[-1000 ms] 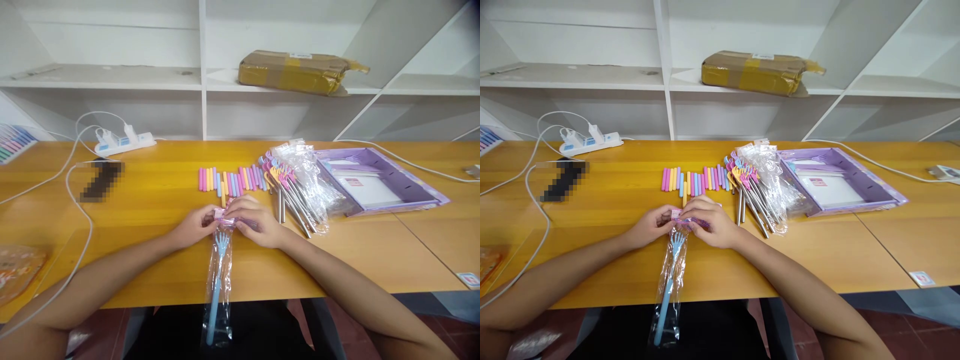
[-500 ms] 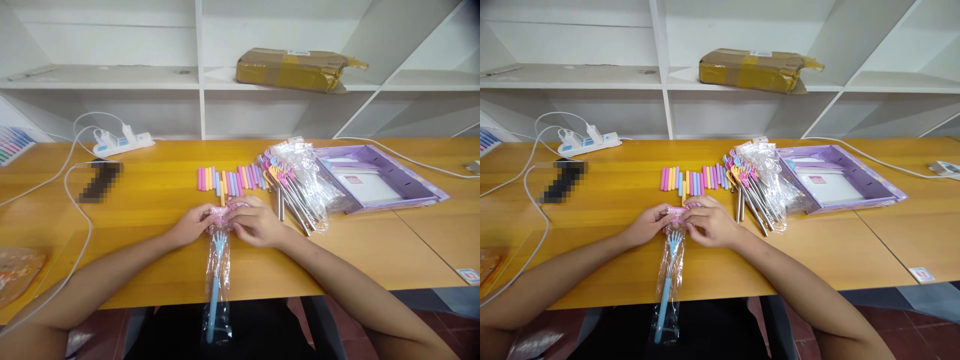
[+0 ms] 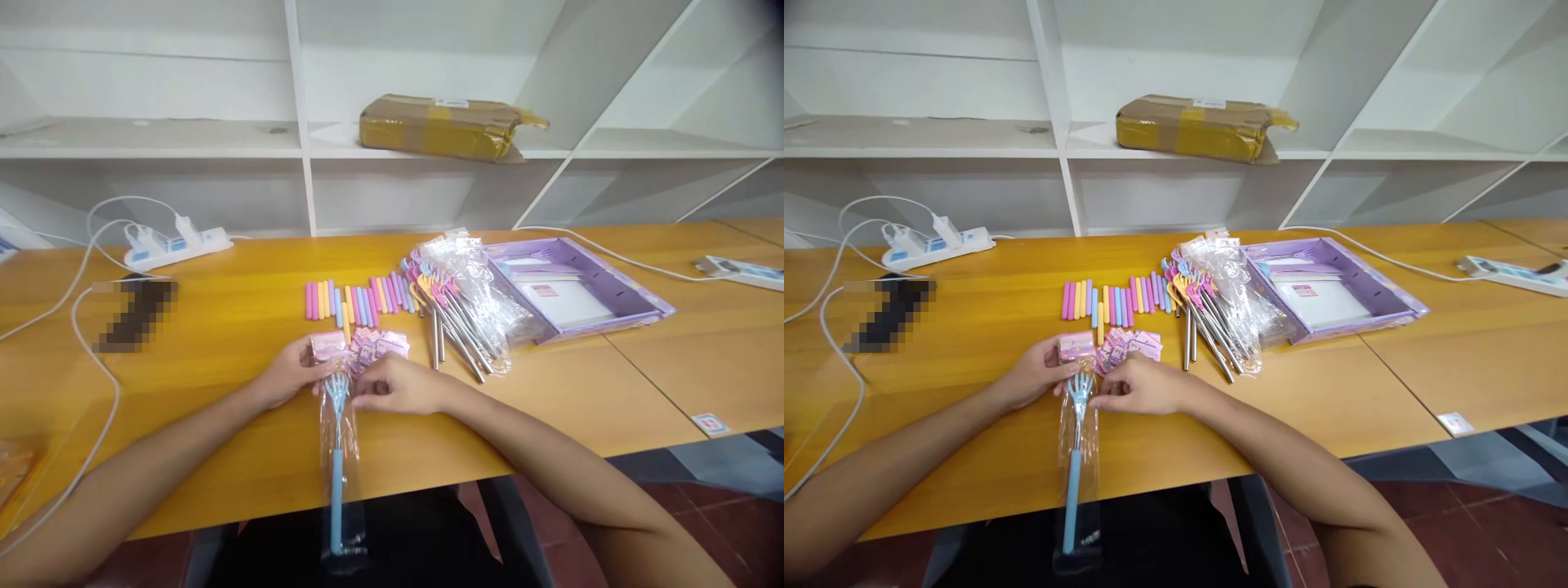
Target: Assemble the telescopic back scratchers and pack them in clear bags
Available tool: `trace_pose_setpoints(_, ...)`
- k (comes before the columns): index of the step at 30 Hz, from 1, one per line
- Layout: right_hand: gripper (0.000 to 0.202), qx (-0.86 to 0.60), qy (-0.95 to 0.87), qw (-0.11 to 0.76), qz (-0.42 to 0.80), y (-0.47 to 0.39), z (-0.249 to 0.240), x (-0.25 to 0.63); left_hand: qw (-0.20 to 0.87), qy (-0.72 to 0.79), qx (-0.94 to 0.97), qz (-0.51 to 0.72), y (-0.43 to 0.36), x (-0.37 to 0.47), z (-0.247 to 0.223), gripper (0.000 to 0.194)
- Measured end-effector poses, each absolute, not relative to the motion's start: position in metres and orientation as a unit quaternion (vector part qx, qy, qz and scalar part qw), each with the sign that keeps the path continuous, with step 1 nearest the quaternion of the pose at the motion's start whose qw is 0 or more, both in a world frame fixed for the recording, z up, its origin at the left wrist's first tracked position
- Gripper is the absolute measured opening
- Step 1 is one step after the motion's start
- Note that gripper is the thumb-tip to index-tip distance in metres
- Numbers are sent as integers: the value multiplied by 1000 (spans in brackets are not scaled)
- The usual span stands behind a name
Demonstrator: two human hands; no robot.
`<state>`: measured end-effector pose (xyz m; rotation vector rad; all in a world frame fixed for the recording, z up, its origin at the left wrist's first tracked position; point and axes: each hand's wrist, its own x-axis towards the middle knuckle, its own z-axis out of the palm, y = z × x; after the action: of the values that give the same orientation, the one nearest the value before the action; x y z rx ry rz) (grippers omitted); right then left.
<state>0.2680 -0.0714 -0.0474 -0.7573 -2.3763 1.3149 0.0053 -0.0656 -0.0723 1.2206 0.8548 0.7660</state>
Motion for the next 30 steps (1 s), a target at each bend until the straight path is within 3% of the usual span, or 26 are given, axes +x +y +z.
trace_pose_setpoints(5,37,-301,-702,136,630,-82,-52,256,655,414,407,483,-61,6,-73,51)
trace_pose_setpoints(11,44,-263,-613,166,726,-75,-62,251,647,424,370,515,-60,6,-73,49)
trace_pose_setpoints(18,37,-272,-644,169,695,-68,-47,262,691,359,388,494,-58,3,-71,44)
trace_pose_setpoints(21,23,-341,-724,288,527,-42,-16,304,714,318,403,476,-58,3,-69,38)
trace_pose_setpoints(25,11,-540,-689,468,120,6,13,389,717,309,431,452,-59,4,-67,28)
trace_pose_setpoints(28,27,-631,-579,499,-130,32,14,452,709,308,445,453,-59,6,-69,23)
trace_pose_setpoints(30,35,-707,-497,453,-219,41,7,486,697,311,455,460,-59,6,-71,21)
